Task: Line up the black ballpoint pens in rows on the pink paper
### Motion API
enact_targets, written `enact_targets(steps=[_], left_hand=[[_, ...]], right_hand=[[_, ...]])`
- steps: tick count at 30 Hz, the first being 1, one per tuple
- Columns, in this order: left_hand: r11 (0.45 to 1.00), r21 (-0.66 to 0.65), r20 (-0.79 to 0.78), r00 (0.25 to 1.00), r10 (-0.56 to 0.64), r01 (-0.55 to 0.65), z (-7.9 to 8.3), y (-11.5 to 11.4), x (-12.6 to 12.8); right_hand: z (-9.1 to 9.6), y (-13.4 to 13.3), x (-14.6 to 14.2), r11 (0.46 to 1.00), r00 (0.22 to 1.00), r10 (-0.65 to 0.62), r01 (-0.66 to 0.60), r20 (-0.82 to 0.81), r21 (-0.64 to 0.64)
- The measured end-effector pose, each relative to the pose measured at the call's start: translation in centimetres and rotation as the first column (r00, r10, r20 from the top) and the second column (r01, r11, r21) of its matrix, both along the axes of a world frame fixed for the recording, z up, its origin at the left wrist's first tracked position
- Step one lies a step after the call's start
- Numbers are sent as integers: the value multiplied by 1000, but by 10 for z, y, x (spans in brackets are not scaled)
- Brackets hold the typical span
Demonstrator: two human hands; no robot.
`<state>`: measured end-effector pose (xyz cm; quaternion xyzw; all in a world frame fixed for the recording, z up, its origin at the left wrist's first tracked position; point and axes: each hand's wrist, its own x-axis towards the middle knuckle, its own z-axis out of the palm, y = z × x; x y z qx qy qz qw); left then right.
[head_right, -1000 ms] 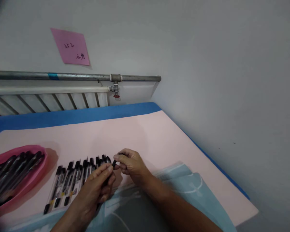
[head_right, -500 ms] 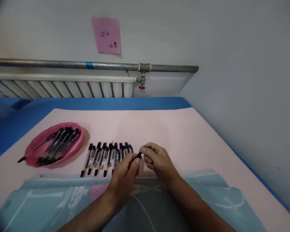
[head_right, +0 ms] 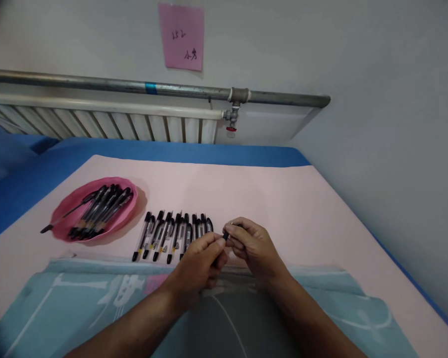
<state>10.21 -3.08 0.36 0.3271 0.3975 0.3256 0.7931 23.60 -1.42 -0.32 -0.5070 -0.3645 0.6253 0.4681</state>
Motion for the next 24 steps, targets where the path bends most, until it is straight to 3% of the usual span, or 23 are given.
enact_targets(steps=[5,11,15,21,24], left_hand=[[974,-186,189,978,-90,126,3,6,-8],[925,-269,356,921,-162,266,2,7,-11],[970,-179,233,965,-119,163,4,2,-7],[996,-50,32,997,-73,74,4,-1,1],[996,-62,13,998,-64,65,5,-1,4]], right_hand=[[5,0,7,997,995,74,-74,-61,-6],[12,-1,15,983,962,185,-181,-199,42],[14,0,15,973,947,227,-228,-228,23],[10,1,10,999,990,25,-31,-138,-38],[10,1,11,998,986,50,-57,-160,-40]])
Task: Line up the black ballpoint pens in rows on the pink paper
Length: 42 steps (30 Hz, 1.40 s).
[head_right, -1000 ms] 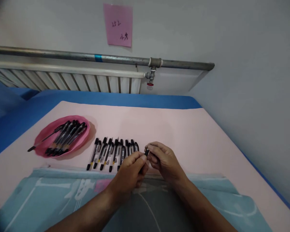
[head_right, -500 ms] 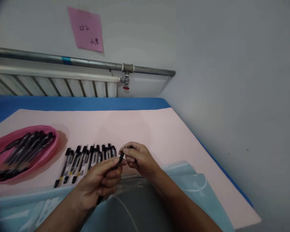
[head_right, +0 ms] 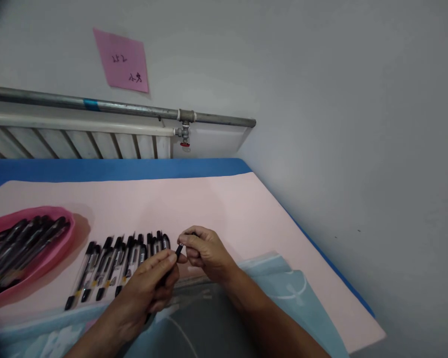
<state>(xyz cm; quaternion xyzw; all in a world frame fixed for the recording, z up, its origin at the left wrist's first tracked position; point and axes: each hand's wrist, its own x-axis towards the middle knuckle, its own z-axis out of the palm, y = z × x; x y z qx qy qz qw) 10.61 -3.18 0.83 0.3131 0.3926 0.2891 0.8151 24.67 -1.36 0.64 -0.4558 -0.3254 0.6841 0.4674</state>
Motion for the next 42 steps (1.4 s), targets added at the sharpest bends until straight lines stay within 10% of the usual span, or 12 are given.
enact_targets(steps=[8,25,30,42], left_hand=[[990,107,-107,989,101,-89,1,-1,2],[989,-133,166,985,-45,68,-2,5,-12],[959,-207,248,959,-138,192,0,7,-17],[987,-150,153,987,-38,61,-7,8,-12]], right_hand=[[-2,-2,-4,999,998,-50,50,37,7],[1,-2,1,998,997,59,-57,-53,38],[4,9,18,988,965,-119,139,-233,73],[-1,8,13,990,986,-133,137,-103,34]])
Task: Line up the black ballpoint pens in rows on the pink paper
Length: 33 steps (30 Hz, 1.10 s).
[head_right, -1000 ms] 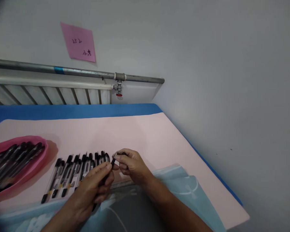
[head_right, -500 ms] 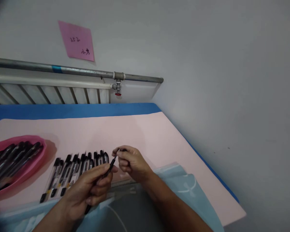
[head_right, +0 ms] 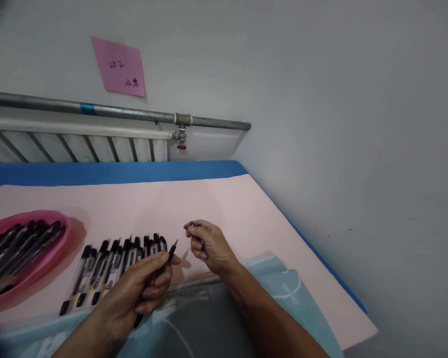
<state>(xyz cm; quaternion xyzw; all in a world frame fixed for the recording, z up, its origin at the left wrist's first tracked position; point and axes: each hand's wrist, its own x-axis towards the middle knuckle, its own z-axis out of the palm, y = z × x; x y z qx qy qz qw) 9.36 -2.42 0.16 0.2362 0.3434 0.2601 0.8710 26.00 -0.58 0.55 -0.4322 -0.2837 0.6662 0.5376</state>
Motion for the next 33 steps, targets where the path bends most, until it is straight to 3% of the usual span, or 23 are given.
enact_targets(steps=[4,7,11,15,17,19,22,24,27,33], left_hand=[[1000,11,-42,999,10,-10,0,0,1],[1000,21,-61,998,4,-3,-1,-1,1],[996,66,-108,993,-51,58,-3,-2,1],[987,100,-190,976,-106,127,-3,1,-1],[990,119,-174,983,-51,73,-3,4,-3],[987,148,-162,983,82,-58,-3,7,-4],[964,172,-173,957,231,-202,-1,10,-3],[967,162,-167,961,222,-195,1,8,0],[969,169,-166,964,207,-179,0,4,3],[953,279,-145,975,165,-120,-2,1,3]], right_hand=[[1,-6,-7,987,982,160,-157,98,-39],[1,-8,-12,989,981,144,-140,130,-43],[-3,2,-2,996,991,-92,91,93,10],[-7,19,29,926,927,-373,370,38,76],[-5,23,39,895,897,-443,442,-4,65],[-3,22,38,920,920,-392,392,-17,11],[-1,10,15,987,987,-148,151,55,-52],[-1,1,-5,997,991,-45,53,126,-60],[-4,-7,-25,998,981,11,2,192,-65],[-8,-6,-24,997,987,58,-50,153,-62]])
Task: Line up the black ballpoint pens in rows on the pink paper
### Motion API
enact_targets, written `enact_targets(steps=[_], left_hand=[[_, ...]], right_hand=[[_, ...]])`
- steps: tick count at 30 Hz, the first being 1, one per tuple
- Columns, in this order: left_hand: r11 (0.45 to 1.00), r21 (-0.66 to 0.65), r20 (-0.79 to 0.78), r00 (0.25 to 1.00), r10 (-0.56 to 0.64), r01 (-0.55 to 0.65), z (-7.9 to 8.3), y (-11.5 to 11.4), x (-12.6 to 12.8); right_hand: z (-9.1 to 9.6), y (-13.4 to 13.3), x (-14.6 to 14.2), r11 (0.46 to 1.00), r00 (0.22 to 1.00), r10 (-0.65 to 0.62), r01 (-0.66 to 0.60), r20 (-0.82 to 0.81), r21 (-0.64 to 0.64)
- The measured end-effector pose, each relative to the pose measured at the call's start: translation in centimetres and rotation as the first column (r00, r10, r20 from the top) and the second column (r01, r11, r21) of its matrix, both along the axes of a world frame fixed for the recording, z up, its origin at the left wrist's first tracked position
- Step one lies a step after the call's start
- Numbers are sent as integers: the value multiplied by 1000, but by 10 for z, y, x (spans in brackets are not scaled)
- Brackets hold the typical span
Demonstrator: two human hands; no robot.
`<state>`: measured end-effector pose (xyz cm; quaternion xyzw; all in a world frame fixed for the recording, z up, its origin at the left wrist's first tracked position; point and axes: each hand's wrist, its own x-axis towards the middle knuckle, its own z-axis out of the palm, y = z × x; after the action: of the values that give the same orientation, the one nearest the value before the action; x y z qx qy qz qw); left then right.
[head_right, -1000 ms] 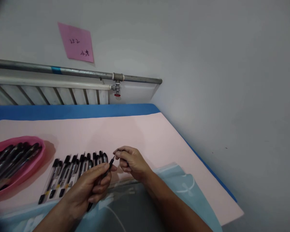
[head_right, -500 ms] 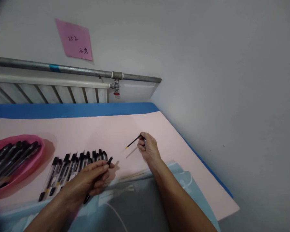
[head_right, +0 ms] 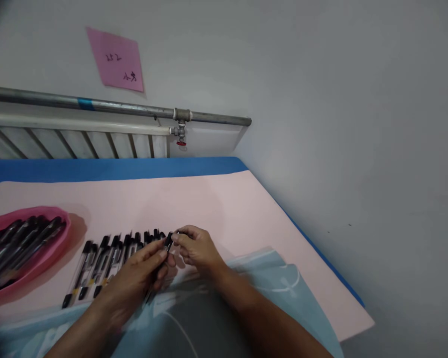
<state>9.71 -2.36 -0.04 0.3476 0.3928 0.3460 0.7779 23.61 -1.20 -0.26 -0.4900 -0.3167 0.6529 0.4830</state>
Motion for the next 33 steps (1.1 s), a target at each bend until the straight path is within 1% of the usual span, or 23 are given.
enact_targets(steps=[3,8,10,11,12,14,15,16,18,21,23,29,33], left_hand=[[1000,3,-32,999,-11,11,-1,0,0],[997,-21,-1,997,-74,74,-2,-1,2],[998,7,-73,995,-69,69,0,2,-2],[998,47,-145,989,-41,48,2,5,-6],[994,107,-229,973,15,10,4,9,-12],[960,261,-350,917,192,-101,7,18,-25],[934,317,-372,885,281,-164,8,22,-31],[915,345,-378,861,341,-210,7,27,-37],[902,351,-385,840,383,-251,6,33,-46],[919,340,-421,841,340,-202,2,37,-50],[919,358,-445,836,323,-165,0,38,-50],[919,377,-516,798,311,-114,-3,37,-50],[904,420,-518,798,307,-76,-7,38,-49]], right_hand=[[-2,0,3,1000,999,25,-25,-22,0],[-3,-2,3,989,989,145,-147,-39,-33],[-3,0,4,988,988,146,-148,-46,-35],[-3,3,7,992,991,123,-124,-51,-29],[-3,6,10,996,995,88,-89,-53,-19],[-5,15,18,1000,999,10,-9,-42,5],[-6,20,23,1000,999,-18,18,-26,12],[-8,25,27,1000,1000,-25,25,-8,11],[-12,34,32,1000,999,10,-9,40,-16],[-19,41,29,993,986,96,-86,137,-75],[-23,44,24,990,974,122,-105,193,-95],[-32,47,15,990,955,121,-94,271,-109],[-35,47,12,993,939,113,-93,324,-76]])
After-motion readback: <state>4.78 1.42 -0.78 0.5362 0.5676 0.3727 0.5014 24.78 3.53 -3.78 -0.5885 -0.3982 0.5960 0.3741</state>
